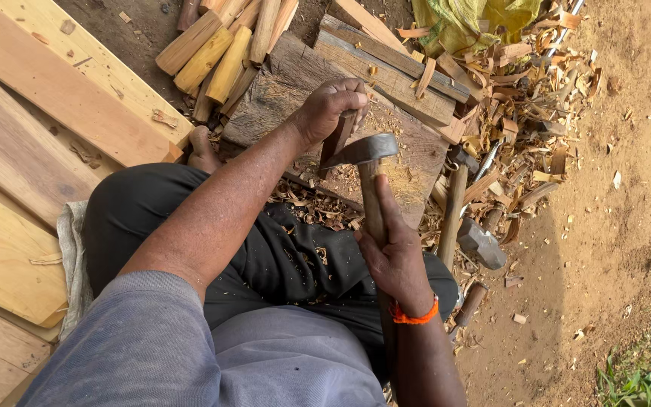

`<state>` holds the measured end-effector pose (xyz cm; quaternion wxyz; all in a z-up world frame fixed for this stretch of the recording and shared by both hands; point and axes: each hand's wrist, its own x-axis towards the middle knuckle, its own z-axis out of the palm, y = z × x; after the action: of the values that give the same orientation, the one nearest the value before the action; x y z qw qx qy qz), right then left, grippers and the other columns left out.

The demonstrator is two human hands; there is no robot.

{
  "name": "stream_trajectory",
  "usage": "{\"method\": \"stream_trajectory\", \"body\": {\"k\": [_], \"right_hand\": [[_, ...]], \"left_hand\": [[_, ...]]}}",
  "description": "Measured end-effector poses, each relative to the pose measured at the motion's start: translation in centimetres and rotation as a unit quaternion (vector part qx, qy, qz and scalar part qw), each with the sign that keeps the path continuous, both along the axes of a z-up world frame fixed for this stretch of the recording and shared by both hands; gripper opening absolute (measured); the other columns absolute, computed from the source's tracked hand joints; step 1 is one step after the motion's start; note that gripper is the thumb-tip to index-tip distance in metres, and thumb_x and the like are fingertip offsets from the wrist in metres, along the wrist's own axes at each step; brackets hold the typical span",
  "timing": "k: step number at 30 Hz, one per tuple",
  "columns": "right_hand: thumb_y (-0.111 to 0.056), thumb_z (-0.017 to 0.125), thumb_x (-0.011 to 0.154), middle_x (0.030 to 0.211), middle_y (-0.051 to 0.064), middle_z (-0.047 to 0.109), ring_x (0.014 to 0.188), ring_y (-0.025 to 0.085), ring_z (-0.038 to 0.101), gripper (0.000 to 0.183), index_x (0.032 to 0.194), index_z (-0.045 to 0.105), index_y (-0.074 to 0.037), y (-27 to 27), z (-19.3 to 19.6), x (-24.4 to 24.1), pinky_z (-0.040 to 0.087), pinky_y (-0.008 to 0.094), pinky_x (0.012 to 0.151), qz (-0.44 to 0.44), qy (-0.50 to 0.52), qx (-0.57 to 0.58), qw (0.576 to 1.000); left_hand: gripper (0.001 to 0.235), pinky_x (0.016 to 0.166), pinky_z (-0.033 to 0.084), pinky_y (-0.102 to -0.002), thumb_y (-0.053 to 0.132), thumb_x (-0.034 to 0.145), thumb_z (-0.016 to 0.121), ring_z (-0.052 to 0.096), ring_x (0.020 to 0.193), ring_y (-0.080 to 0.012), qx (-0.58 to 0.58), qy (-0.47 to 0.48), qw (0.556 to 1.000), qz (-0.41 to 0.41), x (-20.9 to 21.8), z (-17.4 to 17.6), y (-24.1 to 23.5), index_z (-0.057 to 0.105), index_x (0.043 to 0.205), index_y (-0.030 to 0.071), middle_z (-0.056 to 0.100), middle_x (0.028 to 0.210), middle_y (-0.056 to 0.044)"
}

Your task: The person sits on the ground and uses a hammer and chisel to carve a small wooden dowel. They repeatedly strike the chisel to shape the wood, producing shavings that accumulate on the ground.

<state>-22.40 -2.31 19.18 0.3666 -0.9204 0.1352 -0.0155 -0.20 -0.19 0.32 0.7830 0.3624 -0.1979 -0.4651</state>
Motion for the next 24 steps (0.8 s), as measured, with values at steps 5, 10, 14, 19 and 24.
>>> {"method": "stream_trajectory", "body": {"k": [5,10,14,19,24], "right_hand": [[0.015,0.066,0.092,0.147,0.017,0.054,0.117,0.015,0.054,0.086,0.167,0.029,-0.005,-1.0,1.5,-2.1,0.047,0.028,0.097,-0.082,-0.052,0.094,0.991],[0.012,0.065,0.092,0.150,0.013,0.057,0.100,0.010,0.058,0.084,0.164,0.027,-0.011,-0.5,2.3,-3.3,0.052,0.025,0.084,-0.108,-0.103,0.228,0.962],[0.014,0.070,0.086,0.150,0.021,0.055,0.128,0.023,0.056,0.089,0.164,0.031,-0.005,0.7,-1.5,-0.5,0.048,0.034,0.099,-0.022,0.018,0.035,0.999],[0.012,0.069,0.090,0.152,0.021,0.053,0.130,0.022,0.055,0.084,0.164,0.032,-0.006,-0.3,-0.1,-3.4,0.048,0.032,0.104,-0.045,-0.002,0.065,0.997],[0.003,0.066,0.095,0.155,0.015,0.058,0.109,0.014,0.060,0.080,0.164,0.027,-0.011,-0.6,1.6,-3.6,0.051,0.026,0.094,-0.082,-0.077,0.149,0.982]], "left_hand": [[0.015,0.067,0.052,-0.034,0.027,0.090,0.061,0.055,0.067,-0.0129,-0.004,-0.029,1.000,-0.013,0.6,-0.2,-0.5,0.055,0.083,0.015,0.058,0.073,-0.001],[0.018,0.070,0.053,-0.033,0.027,0.091,0.062,0.056,0.071,-0.0137,-0.026,-0.057,0.998,-0.002,0.2,-1.2,-0.3,0.055,0.082,0.013,0.058,0.075,-0.002],[0.019,0.065,0.052,-0.034,0.028,0.090,0.062,0.054,0.068,-0.0134,-0.011,-0.051,0.998,0.022,0.2,-0.7,-0.4,0.054,0.080,0.014,0.056,0.074,-0.002],[0.016,0.061,0.051,-0.033,0.025,0.090,0.058,0.052,0.065,-0.0125,0.023,-0.073,0.996,0.039,-0.1,-1.6,-0.1,0.054,0.079,0.015,0.055,0.073,-0.001],[0.017,0.063,0.052,-0.034,0.023,0.091,0.061,0.055,0.065,-0.0140,-0.039,-0.015,0.999,0.024,0.7,-2.0,-0.8,0.054,0.080,0.013,0.057,0.073,-0.004]]}}
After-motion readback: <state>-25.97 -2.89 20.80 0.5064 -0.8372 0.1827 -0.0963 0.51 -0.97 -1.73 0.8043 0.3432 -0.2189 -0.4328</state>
